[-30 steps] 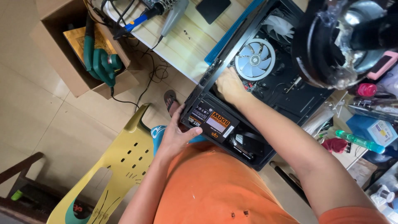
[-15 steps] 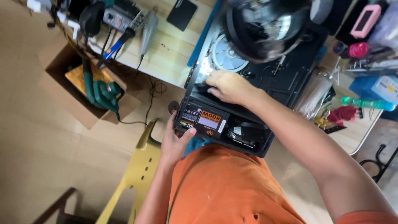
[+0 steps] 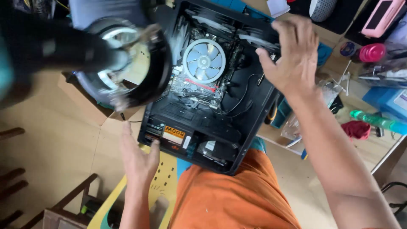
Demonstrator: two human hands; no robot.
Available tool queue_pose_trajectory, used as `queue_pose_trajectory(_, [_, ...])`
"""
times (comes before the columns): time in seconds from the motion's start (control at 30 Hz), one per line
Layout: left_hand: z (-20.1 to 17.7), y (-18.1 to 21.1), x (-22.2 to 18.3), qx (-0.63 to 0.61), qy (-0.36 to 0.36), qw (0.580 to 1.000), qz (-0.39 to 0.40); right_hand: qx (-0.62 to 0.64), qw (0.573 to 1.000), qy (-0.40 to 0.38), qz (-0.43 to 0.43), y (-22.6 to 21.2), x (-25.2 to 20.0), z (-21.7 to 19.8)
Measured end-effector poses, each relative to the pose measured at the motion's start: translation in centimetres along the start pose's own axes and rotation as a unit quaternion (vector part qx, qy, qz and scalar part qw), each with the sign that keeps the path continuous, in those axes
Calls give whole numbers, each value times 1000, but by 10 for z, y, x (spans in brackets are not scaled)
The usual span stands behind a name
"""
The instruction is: Repairing a computer by connecting internal cables and securing components with a screwdriver
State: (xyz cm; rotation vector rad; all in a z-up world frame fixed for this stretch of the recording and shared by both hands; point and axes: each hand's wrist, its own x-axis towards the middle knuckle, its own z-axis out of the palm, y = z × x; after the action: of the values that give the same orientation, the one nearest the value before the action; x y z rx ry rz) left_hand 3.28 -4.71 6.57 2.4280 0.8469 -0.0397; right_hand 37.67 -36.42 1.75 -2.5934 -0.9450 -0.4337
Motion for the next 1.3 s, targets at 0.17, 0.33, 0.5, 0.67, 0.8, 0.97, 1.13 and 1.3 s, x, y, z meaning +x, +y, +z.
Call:
queue_pose_trajectory(0.17, [19,88,29,45,37,977,207,76,996,-28,47,-10,5,-8])
queue_pose_trajectory(0.33, [82,91,81,218,-123,955,162,92,995,-19,29,-8,6,-8])
queue_pose_trajectory(0.5, [127,82,95,374,-321,869,35,118,992,-14,42,-7,7,-7])
queue_pose_trajectory(0.67, [126,95,106,392,-411,822,-34,120,991,-17,48,-5,7,-4])
queue_pose_trajectory(0.8, [140,63,89,401,-200,891,76,116,991,-26,53,-5,7,-5])
queue_pose_trajectory(0.97, [130,91,108,425,-345,836,-31,118,992,-11,41,-8,13,-7])
queue_pose_trajectory(1.13, [138,89,113,436,-368,819,-56,129,990,-18,46,-8,15,-8])
queue_pose_trajectory(1.3, [149,65,113,391,-284,873,-65,134,989,-18,56,-6,15,-7])
